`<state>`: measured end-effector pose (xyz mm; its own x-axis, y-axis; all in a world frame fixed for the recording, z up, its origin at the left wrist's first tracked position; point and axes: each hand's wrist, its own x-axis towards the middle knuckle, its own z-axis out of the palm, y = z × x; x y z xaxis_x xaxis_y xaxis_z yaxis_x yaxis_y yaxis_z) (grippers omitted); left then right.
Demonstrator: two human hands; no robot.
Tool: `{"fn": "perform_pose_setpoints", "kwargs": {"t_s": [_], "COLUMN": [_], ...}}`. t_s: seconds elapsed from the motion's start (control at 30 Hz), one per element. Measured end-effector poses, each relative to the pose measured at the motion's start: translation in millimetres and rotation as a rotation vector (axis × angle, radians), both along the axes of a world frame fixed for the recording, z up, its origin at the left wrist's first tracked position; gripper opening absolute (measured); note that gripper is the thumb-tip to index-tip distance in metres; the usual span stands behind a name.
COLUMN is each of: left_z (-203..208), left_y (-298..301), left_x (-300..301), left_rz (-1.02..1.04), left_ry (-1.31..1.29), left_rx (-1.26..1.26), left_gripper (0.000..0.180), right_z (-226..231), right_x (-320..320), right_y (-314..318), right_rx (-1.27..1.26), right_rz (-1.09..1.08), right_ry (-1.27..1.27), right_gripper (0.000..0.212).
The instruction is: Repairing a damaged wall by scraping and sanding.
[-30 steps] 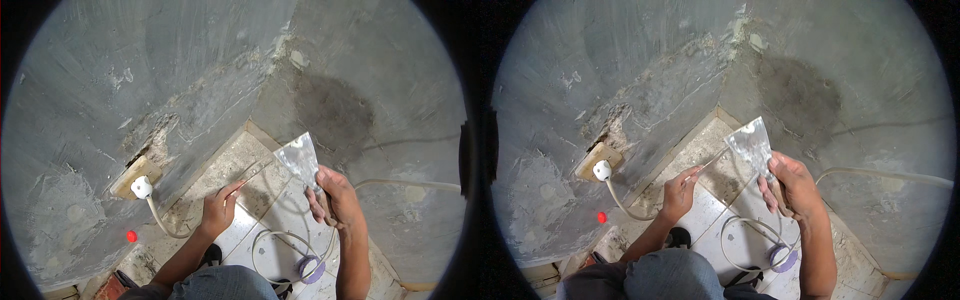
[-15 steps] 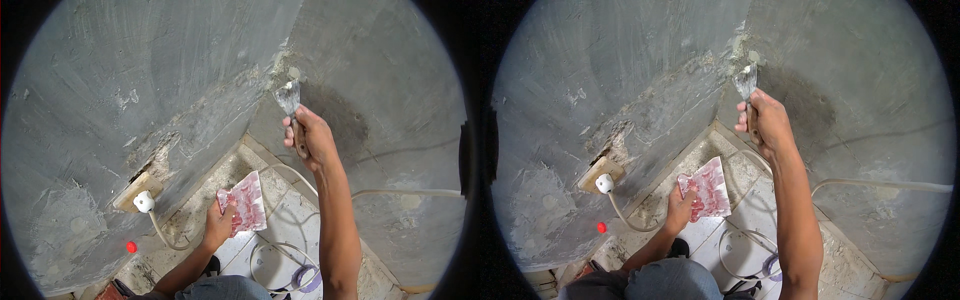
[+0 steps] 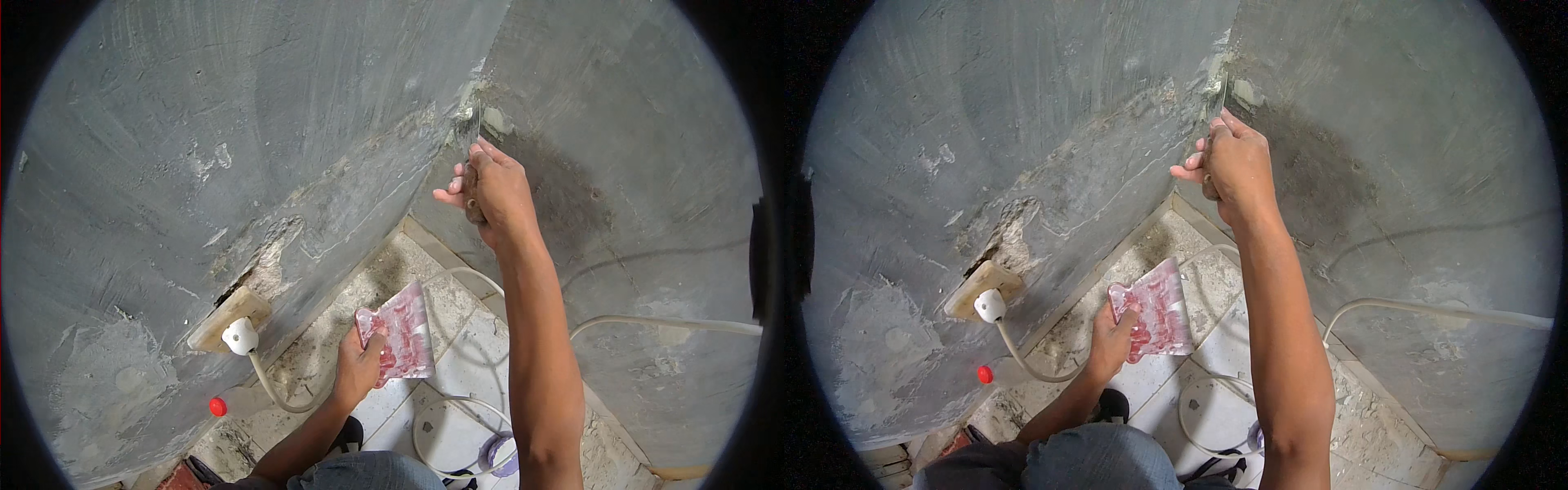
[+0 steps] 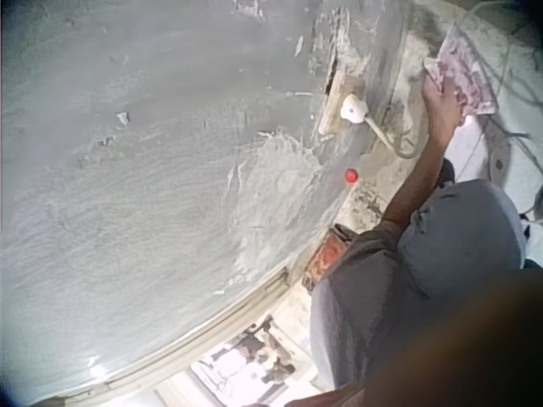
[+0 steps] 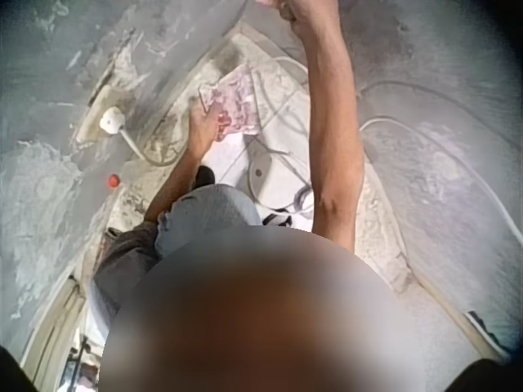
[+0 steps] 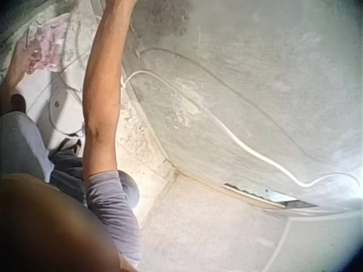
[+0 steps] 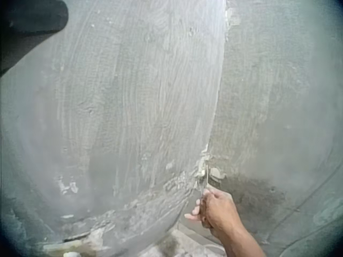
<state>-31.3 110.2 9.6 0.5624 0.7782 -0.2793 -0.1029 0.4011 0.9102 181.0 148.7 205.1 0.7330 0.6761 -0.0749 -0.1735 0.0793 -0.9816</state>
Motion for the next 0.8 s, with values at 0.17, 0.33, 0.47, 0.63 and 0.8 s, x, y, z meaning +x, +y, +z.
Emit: {"fn": "perform_pose_setpoints", "kwargs": {"t_s": [0.17,0.33,0.47,0.63,0.8], "left_z": [-2.8,0.7,4.8,6.7,9.9], "left_y": [2.0,5.2,8.0,9.3,6.4], "left_x": [0.8,-1.7,-2.8,-4.6,-3.5], "left_rz": [0.003,-0.011,0.006,-0.030,-0.040], "left_ry": [0.005,0.019,-0.012,-0.009,0.006], "left_rx": [0.025,-0.039,-0.092,-0.126,-0.099], "left_gripper": [0.016,0.016,0.015,0.014,0.014], "right_z": [-5.7,-9.0,-7.5,1.5,7.4], "right_x": [-6.9,-18.4,-24.0,-23.6,-30.2], "right_y": [15.6,36.5,50.9,55.6,50.4], "right_rx": [-0.014,0.070,0.095,0.072,0.098], "right_rz": [-0.067,-0.101,-0.174,-0.175,-0.082], "right_ry": [-0.034,-0.045,0.012,0.029,0.089], "right_gripper": [0.049,0.048,0.052,0.053,0.024]}}
